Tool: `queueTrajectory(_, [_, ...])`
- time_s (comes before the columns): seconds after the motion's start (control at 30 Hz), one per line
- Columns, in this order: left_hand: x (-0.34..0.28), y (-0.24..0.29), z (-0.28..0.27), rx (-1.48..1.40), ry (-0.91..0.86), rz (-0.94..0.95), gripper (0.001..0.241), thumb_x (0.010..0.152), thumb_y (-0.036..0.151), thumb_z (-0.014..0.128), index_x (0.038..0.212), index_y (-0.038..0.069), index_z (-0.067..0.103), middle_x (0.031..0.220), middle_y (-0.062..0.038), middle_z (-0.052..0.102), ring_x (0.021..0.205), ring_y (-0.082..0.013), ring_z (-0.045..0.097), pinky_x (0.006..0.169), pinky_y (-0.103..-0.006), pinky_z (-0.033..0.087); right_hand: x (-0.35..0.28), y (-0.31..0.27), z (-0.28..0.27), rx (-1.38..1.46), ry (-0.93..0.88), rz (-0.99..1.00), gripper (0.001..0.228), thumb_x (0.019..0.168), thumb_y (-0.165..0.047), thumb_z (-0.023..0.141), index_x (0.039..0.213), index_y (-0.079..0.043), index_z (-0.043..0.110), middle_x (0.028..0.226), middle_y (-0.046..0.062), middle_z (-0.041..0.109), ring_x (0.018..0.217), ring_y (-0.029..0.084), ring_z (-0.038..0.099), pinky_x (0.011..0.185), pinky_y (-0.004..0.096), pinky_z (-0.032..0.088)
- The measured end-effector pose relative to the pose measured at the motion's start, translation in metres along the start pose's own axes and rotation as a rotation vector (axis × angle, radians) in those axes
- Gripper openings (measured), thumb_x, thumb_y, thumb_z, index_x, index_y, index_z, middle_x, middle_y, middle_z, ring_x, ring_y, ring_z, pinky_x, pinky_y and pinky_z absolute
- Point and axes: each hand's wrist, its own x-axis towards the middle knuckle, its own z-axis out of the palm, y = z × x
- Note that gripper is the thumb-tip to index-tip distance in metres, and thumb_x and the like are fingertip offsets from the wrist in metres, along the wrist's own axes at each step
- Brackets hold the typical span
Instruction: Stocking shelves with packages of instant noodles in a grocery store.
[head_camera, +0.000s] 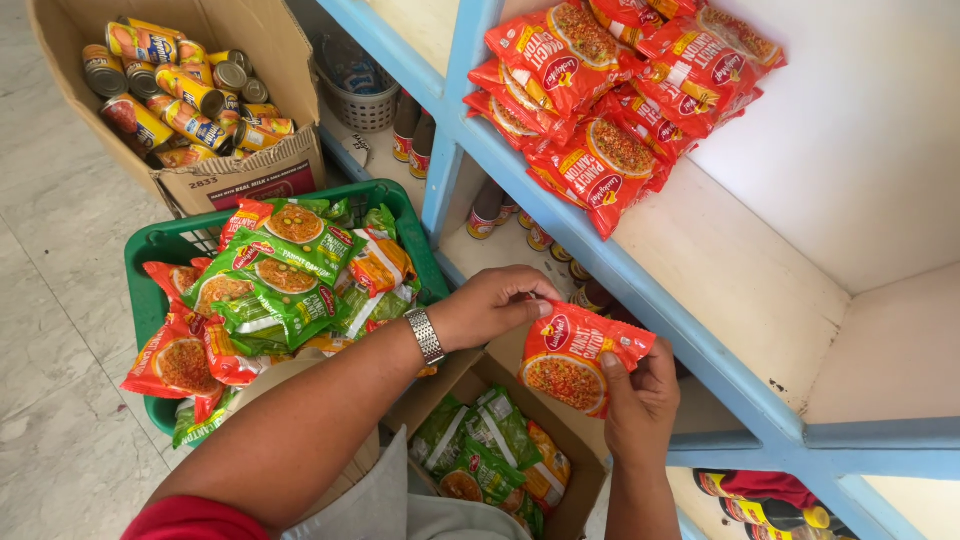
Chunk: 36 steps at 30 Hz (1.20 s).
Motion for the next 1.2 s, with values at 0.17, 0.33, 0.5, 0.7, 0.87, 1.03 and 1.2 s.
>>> queueTrajectory(0.17, [-0.001, 0.004, 0.0, 0.227, 0.053, 0.025, 0.01, 0.098, 0.013, 0.067, 0.104, 0.004, 0.067, 0.095, -0.008, 0.069, 0.089, -0.0185, 0.069, 0.08, -0.0317, 0.055, 0.002, -0.005, 0.005, 0.066, -0.001, 0.037, 0.032, 0.092, 0.001, 0.065, 0.123, -0.003, 0.059, 0.114, 0.005, 0.068, 0.105, 0.012, 0.064, 0.095, 0.03, 0.053])
queueTrajectory(0.33, [-0.005, 0.023, 0.003, 0.365, 0.079, 0.085, 0.009, 0.098, 0.014, 0.065, 0.101, 0.005, 0.065, 0.096, -0.011, 0.067, 0.09, -0.0276, 0.069, 0.079, -0.0369, 0.055, 0.003, 0.026, -0.008, 0.182, -0.016, 0.12, 0.013, 0.102, -0.007, 0.06, 0.112, 0.001, 0.063, 0.108, 0.005, 0.066, 0.1, 0.012, 0.062, 0.094, 0.031, 0.051])
queueTrajectory(0.5, [-0.008, 0.039, 0.004, 0.525, 0.074, 0.156, 0.009, 0.097, 0.014, 0.064, 0.102, 0.008, 0.063, 0.099, -0.012, 0.067, 0.094, -0.0355, 0.067, 0.08, -0.0437, 0.054, 0.003, 0.026, -0.006, 0.237, 0.02, 0.035, 0.011, 0.106, -0.008, 0.06, 0.102, 0.001, 0.065, 0.102, 0.0, 0.057, 0.097, 0.01, 0.057, 0.092, 0.029, 0.049])
queueTrajectory(0.7, [-0.01, 0.042, 0.007, 0.75, 0.08, 0.303, 0.018, 0.087, 0.009, 0.065, 0.105, 0.008, 0.061, 0.096, -0.012, 0.064, 0.089, -0.0376, 0.066, 0.08, -0.0498, 0.053, 0.002, 0.041, -0.015, 0.24, 0.069, -0.031, 0.012, 0.11, -0.01, 0.06, 0.103, -0.001, 0.064, 0.102, 0.002, 0.059, 0.094, 0.011, 0.055, 0.088, 0.028, 0.048])
queueTrajectory(0.87, [-0.01, 0.043, -0.002, 0.703, 0.121, 0.225, 0.013, 0.093, 0.009, 0.064, 0.105, 0.008, 0.061, 0.097, -0.013, 0.063, 0.088, -0.039, 0.066, 0.076, -0.0498, 0.054, 0.002, 0.066, -0.01, 0.415, 0.046, 0.208, 0.019, 0.104, -0.016, 0.059, 0.115, -0.003, 0.066, 0.114, 0.01, 0.07, 0.103, 0.02, 0.067, 0.092, 0.038, 0.056])
queueTrajectory(1.03, [-0.011, 0.056, -0.01, 0.648, 0.17, 0.242, 0.013, 0.095, 0.009, 0.063, 0.107, 0.007, 0.06, 0.101, -0.013, 0.065, 0.091, -0.0391, 0.067, 0.077, -0.049, 0.054, -0.004, 0.079, 0.005, 0.231, -0.16, 0.352, 0.037, 0.085, -0.003, 0.073, 0.121, -0.005, 0.064, 0.117, 0.008, 0.073, 0.105, 0.017, 0.07, 0.094, 0.036, 0.055])
queueTrajectory(1.2, [-0.013, 0.056, -0.013, 0.614, 0.206, 0.238, 0.014, 0.096, 0.008, 0.063, 0.109, 0.007, 0.061, 0.104, -0.013, 0.066, 0.094, -0.0383, 0.068, 0.078, -0.0484, 0.055, -0.005, 0.076, 0.011, 0.124, -0.242, 0.348, 0.034, 0.087, -0.005, 0.076, 0.12, -0.001, 0.066, 0.113, 0.009, 0.076, 0.101, 0.015, 0.071, 0.092, 0.034, 0.057])
